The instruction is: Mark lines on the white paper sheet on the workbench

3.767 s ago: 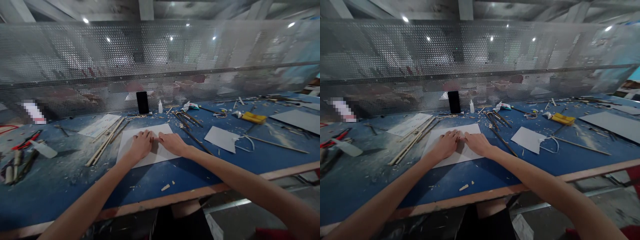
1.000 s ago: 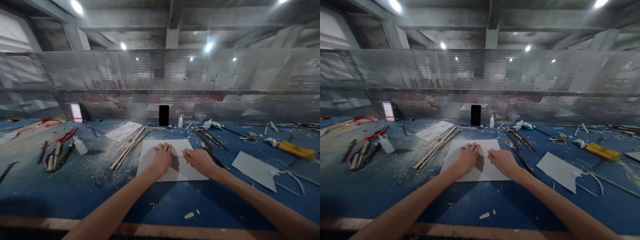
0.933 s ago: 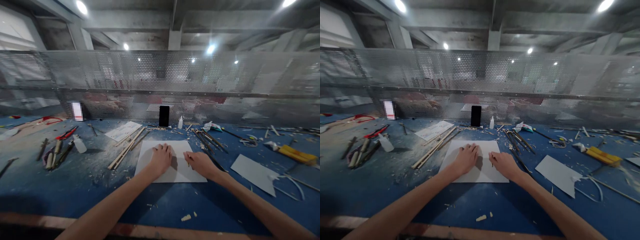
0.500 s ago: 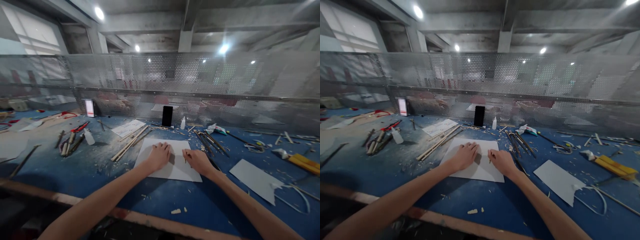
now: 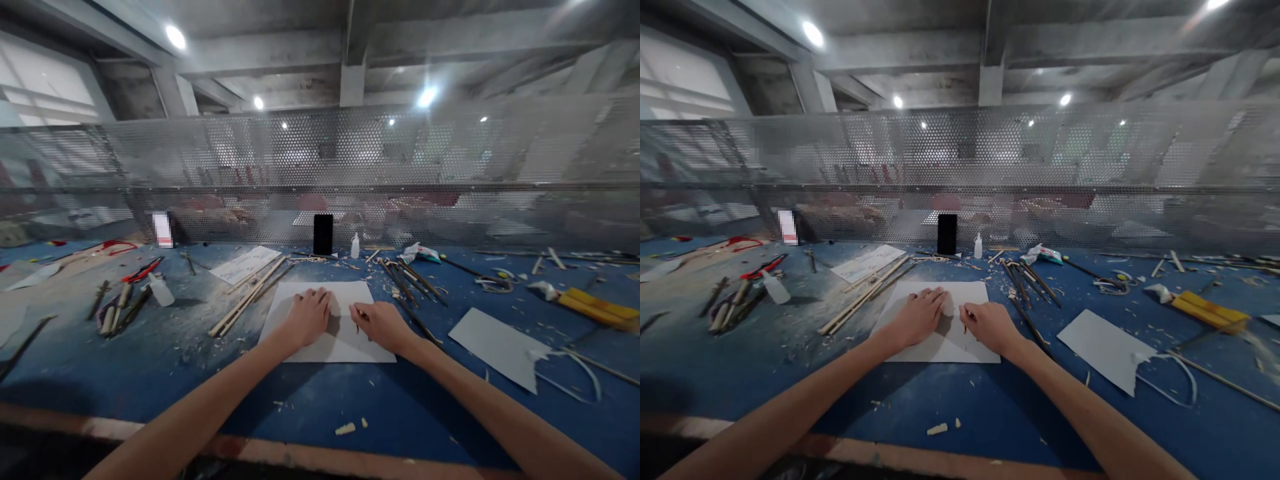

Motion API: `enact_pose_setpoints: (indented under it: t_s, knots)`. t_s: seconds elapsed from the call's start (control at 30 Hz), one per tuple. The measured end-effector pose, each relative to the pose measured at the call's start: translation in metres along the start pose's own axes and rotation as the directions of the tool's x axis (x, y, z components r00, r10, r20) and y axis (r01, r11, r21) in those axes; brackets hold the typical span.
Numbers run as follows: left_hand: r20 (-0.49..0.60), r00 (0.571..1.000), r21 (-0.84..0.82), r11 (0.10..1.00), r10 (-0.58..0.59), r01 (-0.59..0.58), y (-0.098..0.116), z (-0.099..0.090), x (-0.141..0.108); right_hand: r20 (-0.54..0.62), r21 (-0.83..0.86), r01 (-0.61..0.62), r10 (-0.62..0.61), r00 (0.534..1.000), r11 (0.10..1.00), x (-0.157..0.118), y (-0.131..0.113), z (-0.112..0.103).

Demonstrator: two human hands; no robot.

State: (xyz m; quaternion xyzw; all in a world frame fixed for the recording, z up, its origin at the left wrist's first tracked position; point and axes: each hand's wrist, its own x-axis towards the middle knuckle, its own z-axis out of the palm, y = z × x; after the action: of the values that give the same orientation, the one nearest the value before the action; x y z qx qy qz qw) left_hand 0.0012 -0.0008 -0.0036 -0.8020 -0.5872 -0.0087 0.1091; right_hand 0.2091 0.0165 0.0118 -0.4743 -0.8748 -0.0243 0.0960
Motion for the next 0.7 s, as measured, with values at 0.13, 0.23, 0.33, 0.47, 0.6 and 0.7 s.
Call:
enact_pose_setpoints:
  t_s: [0.13,0.23,0.33,0.47,0.6,0.7]
  knots:
    - [0.003,1.0,0.009,1.0,0.011,-0.011,-0.0004,-0.0025,-0.0012,-0.018,0.0,0.002,-0.002,1.0,1.0,-0.0015,-0.0018,0.0002]
    - [0.025,1.0,0.003,1.0,0.009,-0.009,0.0003,-0.0074,-0.0019,-0.025,0.002,0.005,-0.005,1.0,1.0,-0.0024,-0.0038,0.0004]
    - [0.043,0.999,-0.006,1.0,0.001,-0.001,0.0005,-0.009,-0.0019,-0.014,0.012,0.008,-0.008,1.0,1.0,-0.0028,-0.0048,-0.0005]
    - [0.024,1.0,-0.021,1.0,0.001,0.0,-0.0007,-0.0044,-0.0008,-0.032,0.014,0.017,-0.016,0.999,1.0,-0.0029,-0.0032,-0.0017]
    - [0.019,1.0,-0.035,0.999,0.008,-0.007,-0.0007,-0.003,-0.0004,-0.044,0.024,0.033,-0.032,0.999,0.999,-0.0034,-0.001,-0.0001]
    - [0.015,1.0,-0.033,0.999,0.006,-0.006,0.0002,-0.0037,-0.0004,-0.056,0.025,0.036,-0.035,0.998,0.999,-0.0042,-0.0016,0.0016]
